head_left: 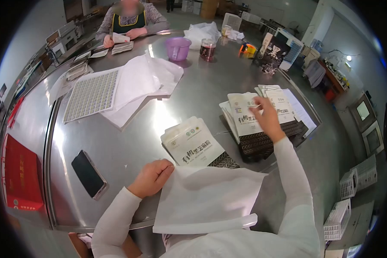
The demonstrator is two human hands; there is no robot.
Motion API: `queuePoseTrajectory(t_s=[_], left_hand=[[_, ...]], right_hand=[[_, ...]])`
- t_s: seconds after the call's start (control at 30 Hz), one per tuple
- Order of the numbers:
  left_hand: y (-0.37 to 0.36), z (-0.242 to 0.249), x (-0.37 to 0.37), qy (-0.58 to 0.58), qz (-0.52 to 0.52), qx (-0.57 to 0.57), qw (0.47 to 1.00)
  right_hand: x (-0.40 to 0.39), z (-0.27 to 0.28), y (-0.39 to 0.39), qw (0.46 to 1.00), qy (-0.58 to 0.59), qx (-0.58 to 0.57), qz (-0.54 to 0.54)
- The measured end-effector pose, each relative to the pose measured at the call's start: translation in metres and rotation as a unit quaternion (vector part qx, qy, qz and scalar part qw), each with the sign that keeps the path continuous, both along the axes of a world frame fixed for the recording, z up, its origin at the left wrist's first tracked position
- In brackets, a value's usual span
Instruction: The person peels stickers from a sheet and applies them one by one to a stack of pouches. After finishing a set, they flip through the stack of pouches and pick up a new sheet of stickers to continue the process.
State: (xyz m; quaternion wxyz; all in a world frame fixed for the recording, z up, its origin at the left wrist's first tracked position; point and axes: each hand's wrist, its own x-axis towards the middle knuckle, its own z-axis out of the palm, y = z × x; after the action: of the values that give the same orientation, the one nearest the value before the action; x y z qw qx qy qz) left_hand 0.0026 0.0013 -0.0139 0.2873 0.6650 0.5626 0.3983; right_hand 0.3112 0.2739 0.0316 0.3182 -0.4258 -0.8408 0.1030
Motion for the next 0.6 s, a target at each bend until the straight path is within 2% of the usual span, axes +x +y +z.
queuePoseTrajectory(t_s=[0.03, 0.1, 0.17, 0.23, 0.3, 0.33, 0.4, 0.43, 0.47, 0.5, 0.57, 0.6], left_hand=[[0.0, 0.002, -0.001, -0.004, 0.003, 0.001, 1.0], [-0.001, 0.006, -0.004, -0.007, 0.009, 0.005, 1.0], [-0.002, 0.006, -0.004, -0.008, 0.028, 0.016, 0.999], [-0.004, 0.006, -0.006, -0.015, 0.01, 0.042, 0.999], [-0.003, 0.003, -0.01, 0.007, -0.023, 0.091, 0.996], [-0.004, 0.007, -0.013, -0.019, -0.009, 0.062, 0.998], [-0.006, 0.015, -0.022, -0.077, 0.015, 0.007, 0.997], [-0.006, 0.016, -0.031, -0.134, 0.051, 0.016, 0.99], [-0.003, 0.014, -0.041, -0.19, 0.085, 0.026, 0.978], [0.0, 0.011, -0.051, -0.247, 0.116, 0.038, 0.961], [-0.004, 0.009, -0.062, -0.297, 0.092, 0.001, 0.951], [-0.006, 0.017, -0.055, -0.298, 0.083, -0.003, 0.951]], right_hand=[[-0.014, 0.01, -0.037, 0.99, 0.045, -0.097, 0.087], [-0.03, 0.023, -0.099, 0.951, -0.028, -0.162, 0.263], [-0.038, 0.019, -0.129, 0.913, -0.114, -0.147, 0.364], [-0.043, 0.023, -0.148, 0.895, -0.201, -0.234, 0.324], [-0.038, 0.017, -0.147, 0.9, -0.146, -0.276, 0.304], [-0.033, 0.014, -0.143, 0.901, -0.119, -0.296, 0.293], [-0.022, 0.006, -0.132, 0.93, 0.04, -0.275, 0.241], [-0.012, 0.003, -0.123, 0.927, 0.12, -0.312, 0.168], [-0.003, -0.005, -0.109, 0.906, 0.229, -0.32, 0.156], [-0.009, -0.005, -0.111, 0.836, 0.414, -0.328, 0.147], [-0.019, 0.004, -0.103, 0.76, 0.553, -0.321, 0.118], [-0.023, 0.0, -0.1, 0.762, 0.551, -0.318, 0.119]])
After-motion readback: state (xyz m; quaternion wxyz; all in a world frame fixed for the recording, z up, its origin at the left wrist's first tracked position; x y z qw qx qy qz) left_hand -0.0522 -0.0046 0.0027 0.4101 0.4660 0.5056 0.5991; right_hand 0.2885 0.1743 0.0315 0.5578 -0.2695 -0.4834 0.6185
